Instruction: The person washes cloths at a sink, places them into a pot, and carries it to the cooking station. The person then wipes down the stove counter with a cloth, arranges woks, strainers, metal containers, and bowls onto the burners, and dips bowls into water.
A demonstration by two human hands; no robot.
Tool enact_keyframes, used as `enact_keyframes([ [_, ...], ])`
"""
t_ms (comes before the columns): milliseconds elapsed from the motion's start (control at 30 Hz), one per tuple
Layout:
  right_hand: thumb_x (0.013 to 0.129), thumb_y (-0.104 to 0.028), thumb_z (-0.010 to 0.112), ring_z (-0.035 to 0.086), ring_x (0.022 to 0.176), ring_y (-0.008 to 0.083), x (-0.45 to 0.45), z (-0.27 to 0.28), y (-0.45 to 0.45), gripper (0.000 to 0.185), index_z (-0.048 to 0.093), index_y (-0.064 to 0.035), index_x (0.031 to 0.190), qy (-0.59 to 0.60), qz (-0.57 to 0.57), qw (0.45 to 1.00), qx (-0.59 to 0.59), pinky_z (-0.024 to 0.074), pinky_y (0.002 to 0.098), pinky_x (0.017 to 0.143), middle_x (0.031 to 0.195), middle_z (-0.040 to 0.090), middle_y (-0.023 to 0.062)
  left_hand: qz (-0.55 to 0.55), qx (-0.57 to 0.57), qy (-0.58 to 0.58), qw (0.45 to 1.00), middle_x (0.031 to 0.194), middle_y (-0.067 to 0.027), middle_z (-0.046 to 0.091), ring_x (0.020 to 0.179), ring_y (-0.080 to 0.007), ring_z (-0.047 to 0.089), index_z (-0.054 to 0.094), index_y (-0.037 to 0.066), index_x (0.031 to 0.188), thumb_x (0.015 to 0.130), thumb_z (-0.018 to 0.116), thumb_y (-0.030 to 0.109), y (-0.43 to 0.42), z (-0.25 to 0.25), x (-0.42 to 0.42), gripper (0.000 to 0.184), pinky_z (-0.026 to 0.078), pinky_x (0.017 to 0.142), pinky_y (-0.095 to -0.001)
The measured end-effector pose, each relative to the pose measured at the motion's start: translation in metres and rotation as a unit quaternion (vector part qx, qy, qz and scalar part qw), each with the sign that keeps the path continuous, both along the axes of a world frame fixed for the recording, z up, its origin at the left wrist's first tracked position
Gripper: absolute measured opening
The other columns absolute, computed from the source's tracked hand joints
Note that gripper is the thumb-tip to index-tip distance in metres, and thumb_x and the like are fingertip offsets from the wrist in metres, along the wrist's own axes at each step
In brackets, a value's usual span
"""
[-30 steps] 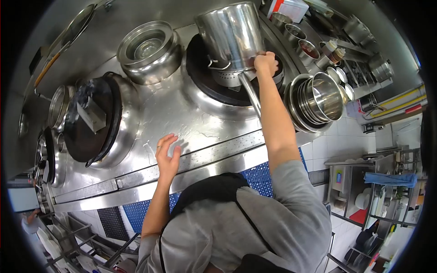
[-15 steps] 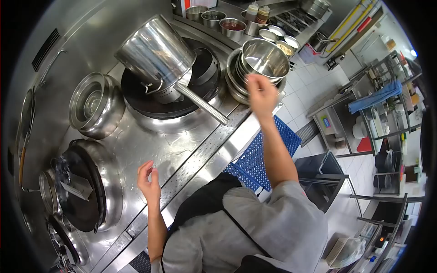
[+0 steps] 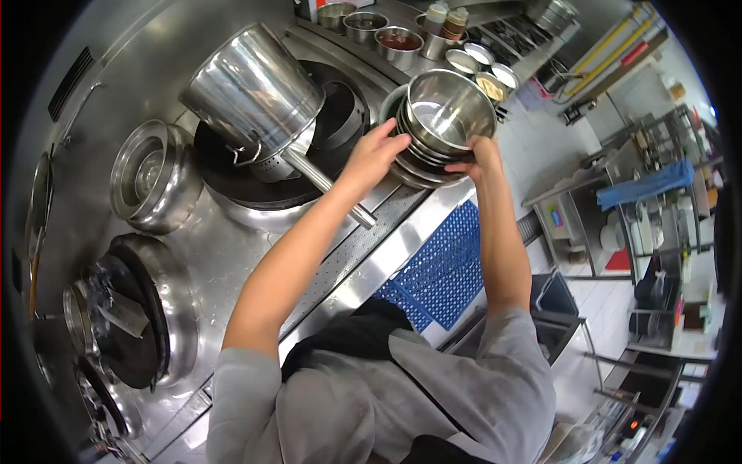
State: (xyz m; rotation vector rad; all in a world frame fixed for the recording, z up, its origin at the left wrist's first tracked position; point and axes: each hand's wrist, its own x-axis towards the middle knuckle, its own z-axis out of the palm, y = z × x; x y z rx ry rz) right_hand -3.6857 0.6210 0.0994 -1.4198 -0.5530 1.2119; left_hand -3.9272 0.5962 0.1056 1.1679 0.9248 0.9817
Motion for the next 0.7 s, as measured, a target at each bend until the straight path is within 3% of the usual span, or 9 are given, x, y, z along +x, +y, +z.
enact_keyframes([
  [67, 0.076, 0.005, 0.044, 0.059, 0.09, 0.0505, 0.0, -0.005, -0.001, 0.062, 0.031, -0.0091, 0.135, 0.009, -0.013, 1.0, 0.025, 0.0558, 0.0705, 0.06, 0.116, 0.047, 0.027, 0.081, -0.003, -0.015, 0.997, 0.125, -0.0141, 0.061, 0.11, -0.0203, 0.058, 0.039, -0.002, 0.144, 0.088, 0.066, 0.02, 0.029, -0.027, 0.033, 0.065, 0.044, 0.097, -0.0314],
  [133, 0.075, 0.002, 0.047, 0.059, 0.087, 0.0442, 0.004, -0.009, -0.008, 0.06, 0.039, -0.0108, 0.132, 0.024, 0.024, 0.997, 0.07, 0.0606, 0.0618, 0.054, 0.107, 0.049, 0.0204, -0.028, 0.033, -0.093, 0.995, 0.131, -0.0144, 0.057, 0.118, -0.0221, 0.053, 0.043, -0.001, 0.139, 0.084, 0.069, 0.018, 0.026, -0.004, 0.037, 0.064, 0.04, 0.104, -0.0341],
  [233, 0.073, 0.001, 0.047, 0.063, 0.081, 0.0419, 0.01, 0.009, -0.017, 0.057, 0.041, -0.0036, 0.129, -0.015, 0.055, 0.997, 0.051, 0.0629, 0.0567, 0.054, 0.102, 0.054, 0.0197, 0.016, 0.204, -0.077, 0.976, 0.142, -0.0174, 0.047, 0.133, -0.0273, 0.042, 0.04, 0.002, 0.143, 0.079, 0.073, 0.023, 0.021, -0.009, 0.039, 0.075, 0.034, 0.11, -0.0363],
  [333, 0.073, 0.0, 0.052, 0.066, 0.096, 0.0404, 0.047, 0.033, -0.026, 0.054, 0.046, 0.007, 0.126, -0.056, 0.039, 0.993, 0.093, 0.0639, 0.0552, 0.065, 0.116, 0.06, 0.0232, 0.096, 0.379, 0.003, 0.92, 0.14, -0.0233, 0.046, 0.135, -0.033, 0.04, 0.038, 0.0, 0.144, 0.073, 0.078, 0.026, 0.002, 0.019, 0.028, 0.085, 0.029, 0.114, -0.0381],
  [367, 0.072, 0.001, 0.056, 0.067, 0.086, 0.0264, 0.049, 0.054, -0.034, 0.037, 0.058, 0.0052, 0.109, -0.051, 0.031, 0.994, 0.096, 0.0633, 0.0488, 0.067, 0.099, 0.064, 0.0148, 0.077, 0.36, -0.003, 0.93, 0.142, -0.0252, 0.042, 0.136, -0.0363, 0.036, 0.035, 0.0, 0.146, 0.07, 0.08, 0.029, -0.008, 0.031, 0.016, 0.092, 0.027, 0.115, -0.0395],
  [400, 0.074, 0.001, 0.058, 0.066, 0.082, 0.0226, 0.057, 0.068, -0.039, 0.026, 0.062, 0.0053, 0.1, -0.063, 0.047, 0.986, 0.149, 0.0582, 0.0387, 0.073, 0.092, 0.065, 0.0127, 0.058, 0.342, -0.009, 0.938, 0.144, -0.0271, 0.038, 0.138, -0.0396, 0.033, 0.033, 0.001, 0.147, 0.068, 0.082, 0.031, -0.018, 0.046, 0.003, 0.098, 0.026, 0.115, -0.041],
  [433, 0.075, 0.002, 0.06, 0.064, 0.082, 0.0203, 0.045, 0.089, -0.05, 0.029, 0.061, 0.0042, 0.104, -0.047, 0.054, 0.982, 0.176, 0.0522, 0.0315, 0.076, 0.092, 0.064, 0.0108, 0.075, 0.383, 0.031, 0.92, 0.147, -0.0278, 0.031, 0.139, -0.0426, 0.028, 0.027, 0.003, 0.15, 0.066, 0.083, 0.033, -0.03, 0.062, -0.013, 0.105, 0.025, 0.116, -0.0435],
  [567, 0.077, 0.0, 0.062, 0.06, 0.099, 0.0221, -0.027, 0.152, -0.096, 0.052, 0.051, 0.0037, 0.128, -0.124, 0.081, 0.953, 0.265, 0.0496, 0.0331, 0.085, 0.114, 0.059, 0.0142, 0.151, 0.517, 0.15, 0.829, 0.156, -0.0289, 0.003, 0.141, -0.0503, 0.016, 0.007, 0.015, 0.156, 0.056, 0.09, 0.035, -0.078, 0.107, -0.075, 0.132, 0.023, 0.115, -0.0526],
  [700, 0.075, -0.008, 0.062, 0.055, 0.116, 0.0303, -0.099, 0.151, -0.13, 0.072, 0.041, 0.0024, 0.142, -0.112, 0.174, 0.942, 0.264, 0.0459, 0.0395, 0.098, 0.131, 0.054, 0.0189, 0.176, 0.511, 0.256, 0.802, 0.158, -0.028, 0.004, 0.145, -0.0482, 0.009, 0.005, 0.004, 0.155, 0.044, 0.092, 0.04, -0.156, 0.13, -0.162, 0.145, 0.018, 0.117, -0.054],
])
